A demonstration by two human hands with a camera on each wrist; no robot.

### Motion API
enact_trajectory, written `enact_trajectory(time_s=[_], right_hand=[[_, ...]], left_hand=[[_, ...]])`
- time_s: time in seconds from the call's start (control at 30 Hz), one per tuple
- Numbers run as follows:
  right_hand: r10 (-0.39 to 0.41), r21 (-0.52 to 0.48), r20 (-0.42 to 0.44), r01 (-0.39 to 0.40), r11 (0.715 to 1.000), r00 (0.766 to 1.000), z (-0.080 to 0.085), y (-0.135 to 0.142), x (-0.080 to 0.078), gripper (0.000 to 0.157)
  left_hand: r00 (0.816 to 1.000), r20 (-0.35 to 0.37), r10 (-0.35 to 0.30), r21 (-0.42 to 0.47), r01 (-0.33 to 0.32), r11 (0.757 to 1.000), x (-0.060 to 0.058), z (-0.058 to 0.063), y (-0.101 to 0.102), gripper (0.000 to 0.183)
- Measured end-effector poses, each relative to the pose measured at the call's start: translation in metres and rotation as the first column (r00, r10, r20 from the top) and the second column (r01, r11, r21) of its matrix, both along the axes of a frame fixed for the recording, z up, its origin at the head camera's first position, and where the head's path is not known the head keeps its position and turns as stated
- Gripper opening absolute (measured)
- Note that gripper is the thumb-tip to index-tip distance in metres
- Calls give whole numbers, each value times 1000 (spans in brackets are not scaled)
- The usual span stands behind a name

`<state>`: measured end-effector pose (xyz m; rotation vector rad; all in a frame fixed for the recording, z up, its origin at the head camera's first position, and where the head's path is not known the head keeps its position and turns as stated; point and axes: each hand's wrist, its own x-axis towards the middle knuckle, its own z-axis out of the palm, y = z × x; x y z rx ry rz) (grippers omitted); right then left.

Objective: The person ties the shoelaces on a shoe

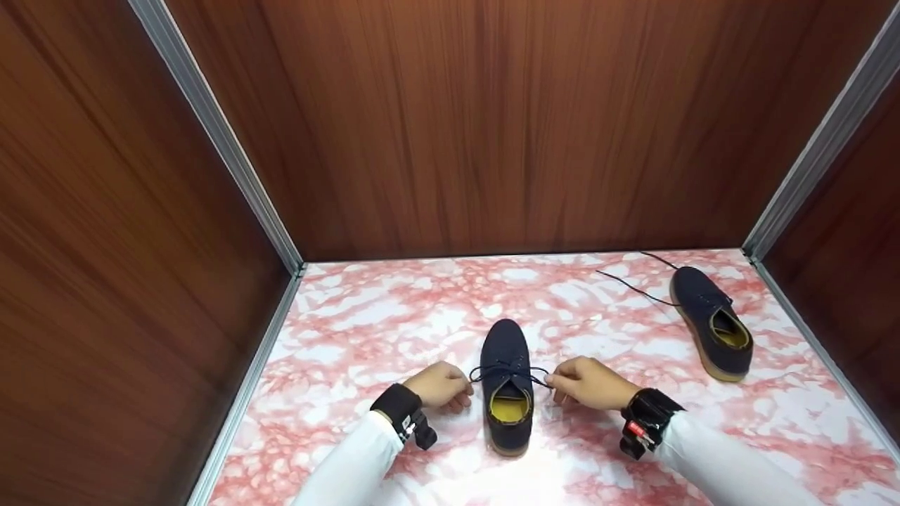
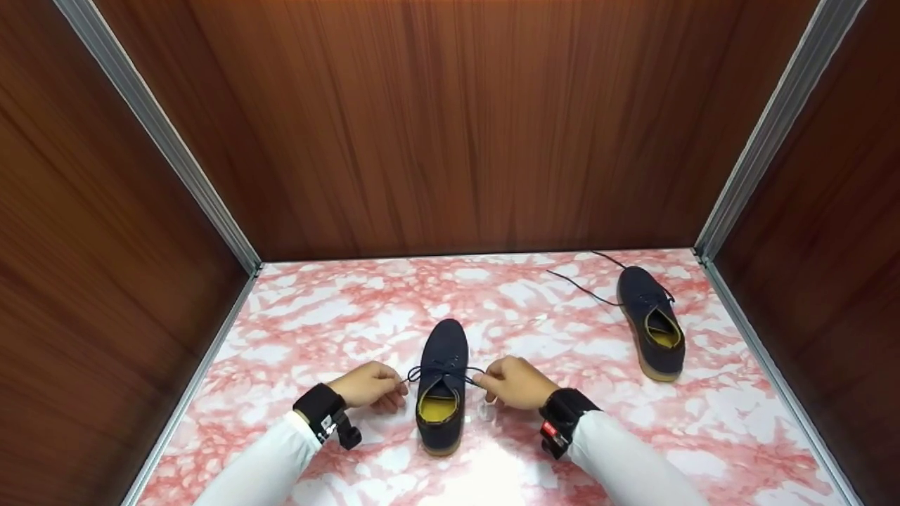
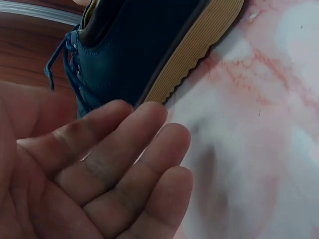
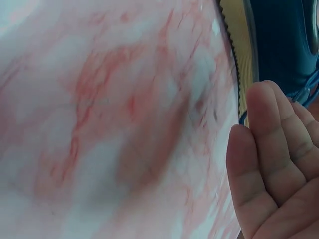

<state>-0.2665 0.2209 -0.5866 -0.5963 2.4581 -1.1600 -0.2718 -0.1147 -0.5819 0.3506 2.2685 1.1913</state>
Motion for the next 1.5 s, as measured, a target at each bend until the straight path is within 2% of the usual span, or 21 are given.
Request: enact_trajectory(time_s=[0.27,0.43,0.57,0.87,1.1,1.33,1.5], right_hand=[[38,-69,109,-31,997,993,-6,-5,7,40],[82,-123,187,-60,991,979,-10,-9,12,35],[96,-141,199,-68,988,975,-12,-14,15,35],[109,-176,223,-70,982,969,-14,-23,18,32],[91,-144,194,-63,988,977,-12,-30,19,36],[69,-143,172,-44,989,983,-10,-36,18,36],[29,-115,117,-16,993,993,-7,-42,13,31]], left_hand=[[993,96,-69,29,66,997,8,-5,0,32],[979,190,-76,107,56,993,12,-11,5,42],[969,236,-74,161,36,986,13,-13,9,46],[972,218,-81,192,39,981,12,-16,12,41],[979,187,-83,202,44,978,10,-18,12,44],[983,166,-82,236,41,971,8,-19,10,35],[993,107,-40,207,17,978,3,-17,7,36]])
